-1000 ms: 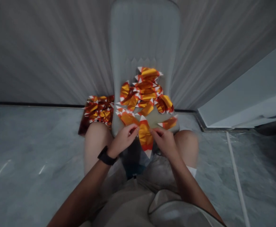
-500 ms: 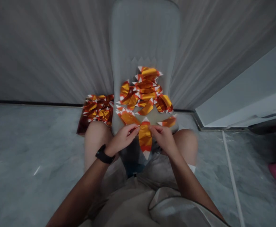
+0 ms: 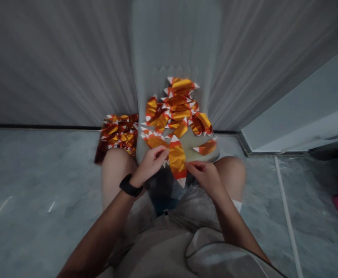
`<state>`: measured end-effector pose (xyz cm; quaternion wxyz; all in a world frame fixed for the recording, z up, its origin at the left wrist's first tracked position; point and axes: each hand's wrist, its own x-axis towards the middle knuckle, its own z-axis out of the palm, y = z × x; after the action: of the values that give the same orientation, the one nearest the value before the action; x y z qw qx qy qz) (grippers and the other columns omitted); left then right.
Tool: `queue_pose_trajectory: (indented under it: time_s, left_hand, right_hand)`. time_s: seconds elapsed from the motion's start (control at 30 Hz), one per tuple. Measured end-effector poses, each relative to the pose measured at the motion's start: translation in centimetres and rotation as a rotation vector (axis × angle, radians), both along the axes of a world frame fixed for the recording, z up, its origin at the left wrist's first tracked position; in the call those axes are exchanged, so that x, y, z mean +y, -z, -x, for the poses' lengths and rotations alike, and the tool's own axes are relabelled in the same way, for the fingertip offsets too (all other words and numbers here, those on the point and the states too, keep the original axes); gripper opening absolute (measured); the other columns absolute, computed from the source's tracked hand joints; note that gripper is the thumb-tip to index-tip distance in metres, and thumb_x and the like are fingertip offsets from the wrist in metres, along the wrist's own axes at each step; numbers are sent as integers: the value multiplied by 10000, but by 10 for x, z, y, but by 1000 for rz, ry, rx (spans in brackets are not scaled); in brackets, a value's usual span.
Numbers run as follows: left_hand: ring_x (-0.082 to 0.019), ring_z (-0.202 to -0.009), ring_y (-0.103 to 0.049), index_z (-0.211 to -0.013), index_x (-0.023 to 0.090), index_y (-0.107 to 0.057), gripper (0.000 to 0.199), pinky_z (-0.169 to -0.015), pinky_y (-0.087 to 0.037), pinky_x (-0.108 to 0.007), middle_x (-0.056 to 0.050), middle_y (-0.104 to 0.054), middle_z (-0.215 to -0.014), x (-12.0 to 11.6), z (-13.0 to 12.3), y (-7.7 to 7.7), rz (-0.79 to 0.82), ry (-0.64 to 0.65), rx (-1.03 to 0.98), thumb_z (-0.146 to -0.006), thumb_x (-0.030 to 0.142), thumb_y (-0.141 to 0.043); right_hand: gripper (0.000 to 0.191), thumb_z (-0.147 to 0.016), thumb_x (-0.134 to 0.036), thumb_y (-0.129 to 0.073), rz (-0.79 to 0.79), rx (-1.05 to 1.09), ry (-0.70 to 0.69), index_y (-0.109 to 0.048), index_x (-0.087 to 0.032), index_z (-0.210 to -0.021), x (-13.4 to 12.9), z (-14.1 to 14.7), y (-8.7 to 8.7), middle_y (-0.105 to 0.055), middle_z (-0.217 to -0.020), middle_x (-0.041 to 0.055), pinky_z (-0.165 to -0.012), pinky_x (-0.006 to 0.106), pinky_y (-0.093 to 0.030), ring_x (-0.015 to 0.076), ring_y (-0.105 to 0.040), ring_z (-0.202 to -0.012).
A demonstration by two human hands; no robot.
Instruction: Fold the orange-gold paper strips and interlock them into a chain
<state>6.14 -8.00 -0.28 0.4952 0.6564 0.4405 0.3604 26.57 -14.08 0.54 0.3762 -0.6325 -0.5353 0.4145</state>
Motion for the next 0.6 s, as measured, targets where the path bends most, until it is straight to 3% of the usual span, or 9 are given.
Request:
queue_pose_trajectory:
  time_s: [0.23,0.4,0.6]
  left_hand:
    - [-124,-633,-491,-809,170,-612,411,-566,-364,-232,14,-557,-696,-2,-10,10,43,-80,42,-942,551,-532]
    - [-122,-640,-486,-792,160,-627,407,-576,-364,-235,15,-563,-706,-15,-19,15,62,42,77,-949,524,-534]
    - [-134,-689,-517,-780,151,-633,423,-607,-381,-236,5,-584,-720,0,-13,23,15,163,123,-963,513,-514]
  right_hand:
    - [419,-822,-517,-613,-15,-13,77,-717,-151,-646,4,-3,14,-643,-587,23,-501,232,-358,142,-522,-557]
    - [393,-853,-472,-577,-41,-138,124,-732,-159,-673,10,-3,14,-681,-599,35,-528,244,-381,155,-559,-565]
    - [395,-855,-494,-586,13,-87,54,-706,-171,-661,22,-14,23,-658,-591,27,-526,251,-373,150,-541,-550]
